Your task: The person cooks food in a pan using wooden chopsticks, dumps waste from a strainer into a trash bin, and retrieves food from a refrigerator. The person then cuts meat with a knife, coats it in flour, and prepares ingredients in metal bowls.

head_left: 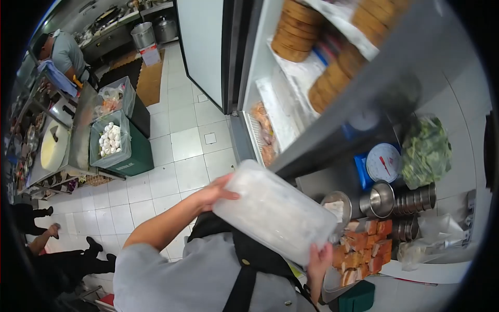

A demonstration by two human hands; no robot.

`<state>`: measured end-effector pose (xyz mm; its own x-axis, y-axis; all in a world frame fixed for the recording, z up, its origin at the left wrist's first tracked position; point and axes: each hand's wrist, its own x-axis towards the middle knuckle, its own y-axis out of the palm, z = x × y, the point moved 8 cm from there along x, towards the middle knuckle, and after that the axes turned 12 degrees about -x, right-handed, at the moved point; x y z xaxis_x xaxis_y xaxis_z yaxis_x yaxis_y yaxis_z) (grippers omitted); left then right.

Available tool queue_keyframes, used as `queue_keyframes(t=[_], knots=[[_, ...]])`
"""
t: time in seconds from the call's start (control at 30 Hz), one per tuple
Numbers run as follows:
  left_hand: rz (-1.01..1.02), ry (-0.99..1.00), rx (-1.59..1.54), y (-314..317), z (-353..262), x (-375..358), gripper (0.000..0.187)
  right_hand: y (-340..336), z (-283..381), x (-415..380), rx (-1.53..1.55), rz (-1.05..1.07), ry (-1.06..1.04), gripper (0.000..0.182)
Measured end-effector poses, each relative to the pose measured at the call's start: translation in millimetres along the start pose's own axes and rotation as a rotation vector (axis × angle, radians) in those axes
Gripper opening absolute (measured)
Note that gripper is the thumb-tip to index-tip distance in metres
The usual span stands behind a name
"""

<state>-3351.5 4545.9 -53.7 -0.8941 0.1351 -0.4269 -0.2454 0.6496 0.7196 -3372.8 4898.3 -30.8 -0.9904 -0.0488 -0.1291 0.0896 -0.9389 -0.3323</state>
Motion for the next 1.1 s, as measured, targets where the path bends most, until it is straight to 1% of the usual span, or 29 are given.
queue_keyframes(t=[0.07, 0.1, 0.13, 0.2, 0.23, 0.27, 0.33, 0.37, 0.43, 0.5, 0.57, 0.63, 0.67, 0.7, 0.77, 0.8, 0.83, 0.87, 0.9, 0.97, 1.0, 1.03, 1.07, 1.1], knots=[[-0.191, 0.147, 0.025, -73, -39, -34, 0.07, 86, 3, 33, -0.037, 0.234, -0.019, 0.023], [-0.244, 0.192, -0.008, -98, -57, -49, 0.071, 122, 0, 41, 0.007, 0.291, 0.091, 0.028], [-0.221, 0.173, -0.023, -110, -67, -51, 0.071, 153, -6, 49, 0.049, 0.35, 0.184, 0.033], [-0.437, 0.421, -0.111, -146, -98, -65, 0.072, 190, -13, 51, 0.034, 0.426, 0.126, 0.043], [-0.436, 0.519, -0.111, -153, -112, -60, 0.073, 201, -15, 49, -0.038, 0.454, 0.143, 0.042], [-0.42, 0.502, -0.117, -157, -118, -46, 0.073, 206, -15, 47, -0.047, 0.434, 0.15, 0.042], [-0.414, 0.638, -0.174, -160, -138, -18, 0.073, 212, -22, 37, -0.077, 0.434, 0.254, 0.044], [-0.39, 0.596, -0.195, -153, -143, 1, 0.074, 212, -24, 34, -0.045, 0.397, 0.3, 0.046], [-0.271, 0.618, -0.231, -124, -150, 46, 0.076, 204, -29, 32, -0.051, 0.338, 0.292, 0.048], [-0.272, 0.688, -0.199, -92, -143, 95, 0.078, 194, -36, 31, -0.046, 0.288, 0.277, 0.05], [-0.19, 0.646, -0.275, -54, -128, 147, 0.084, 136, -65, 31, 0.069, -0.275, 0.509, 0.055], [-0.133, 0.529, -0.345, -22, -111, 200, 0.09, 89, -118, 37, 0.419, -0.473, 0.692, 0.055], [-0.151, 0.522, -0.248, -14, -103, 229, 0.091, 68, -143, 52, 0.543, -0.517, 0.693, 0.056], [-0.176, 0.505, -0.155, -3, -99, 246, 0.093, 52, -153, 61, 0.66, -0.565, 0.704, 0.058], [-0.236, 0.393, -0.062, 26, -87, 282, 0.098, 30, -165, 78, 0.756, -0.606, 0.722, 0.058], [-0.332, 0.493, 0.141, 32, -71, 322, 0.101, 23, -166, 86, 0.759, -0.592, 0.729, 0.058], [-0.432, 0.596, 0.345, 32, -63, 358, 0.104, 21, -170, 91, 0.755, -0.605, 0.807, 0.059], [-0.442, 0.427, 0.426, 46, -64, 356, 0.104, 23, -173, 98, 0.743, -0.609, 0.883, 0.061], [-0.452, 0.264, 0.495, 59, -72, 344, 0.104, 24, -176, 105, 0.754, -0.582, 0.859, 0.055], [-0.418, 0.143, 0.549, 64, -80, 336, 0.102, 18, -189, 117, 0.779, -0.566, 0.793, 0.042], [-0.256, 0.171, 0.459, 53, -83, 340, 0.103, 11, -194, 122, 0.796, -0.585, 0.752, 0.034], [-0.087, 0.197, 0.372, 35, -90, 338, 0.105, -1, -206, 123, 0.797, -0.509, 0.719, 0.028], [-0.061, -0.073, 0.081, -9, -83, 322, 0.089, -1, -214, 129, 0.806, -0.436, 0.681, 0.023], [-0.05, -0.042, -0.021, -77, -94, 336, 0.054, 4, -205, 127, 0.772, -0.569, 0.626, 0.021]])
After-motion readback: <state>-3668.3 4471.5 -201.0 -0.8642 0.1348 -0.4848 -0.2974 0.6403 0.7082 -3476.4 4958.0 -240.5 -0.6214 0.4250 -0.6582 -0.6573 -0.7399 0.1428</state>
